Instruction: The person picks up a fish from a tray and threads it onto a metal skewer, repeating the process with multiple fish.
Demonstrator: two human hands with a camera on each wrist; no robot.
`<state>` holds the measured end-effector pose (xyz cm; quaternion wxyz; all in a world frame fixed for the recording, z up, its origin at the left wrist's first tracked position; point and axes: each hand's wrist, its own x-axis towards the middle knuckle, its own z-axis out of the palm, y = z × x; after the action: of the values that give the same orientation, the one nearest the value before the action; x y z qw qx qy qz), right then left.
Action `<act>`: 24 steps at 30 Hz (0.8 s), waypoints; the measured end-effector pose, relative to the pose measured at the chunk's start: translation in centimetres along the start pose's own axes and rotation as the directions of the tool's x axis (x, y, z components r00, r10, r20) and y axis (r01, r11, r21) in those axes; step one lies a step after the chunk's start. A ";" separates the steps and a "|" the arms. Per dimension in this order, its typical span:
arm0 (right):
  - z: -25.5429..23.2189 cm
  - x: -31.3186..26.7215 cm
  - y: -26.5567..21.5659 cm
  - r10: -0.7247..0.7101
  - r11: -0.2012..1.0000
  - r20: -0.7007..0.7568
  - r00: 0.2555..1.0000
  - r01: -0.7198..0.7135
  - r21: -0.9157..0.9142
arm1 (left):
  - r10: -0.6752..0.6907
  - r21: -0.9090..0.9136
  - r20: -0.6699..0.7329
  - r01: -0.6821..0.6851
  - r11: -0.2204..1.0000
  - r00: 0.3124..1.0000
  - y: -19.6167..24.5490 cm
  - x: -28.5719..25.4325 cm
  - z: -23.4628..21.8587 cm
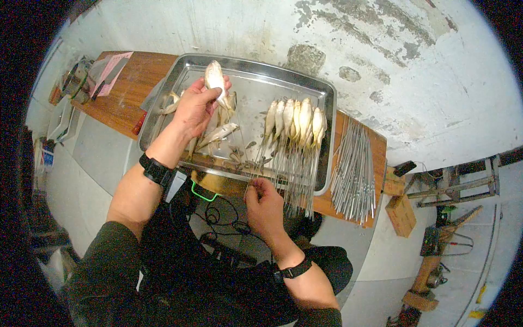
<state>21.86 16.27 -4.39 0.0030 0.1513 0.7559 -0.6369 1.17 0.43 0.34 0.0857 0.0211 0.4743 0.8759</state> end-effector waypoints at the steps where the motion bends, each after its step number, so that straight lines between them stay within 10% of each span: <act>1: 0.1 0.0 0.2 0.001 1.000 0.000 1.000 -0.001 0.000 | -0.001 -0.002 0.000 0.001 1.000 1.000 0.0 0.0 0.0; 24: 0.3 0.2 0.4 -0.065 0.995 -0.033 0.997 0.062 -0.072 | 0.013 0.035 0.006 -0.014 0.999 1.000 -0.3 -0.2 0.3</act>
<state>21.67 16.04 -4.89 -0.0253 0.1384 0.7824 -0.6067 1.44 0.79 0.30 0.0809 0.0285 0.4892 0.8680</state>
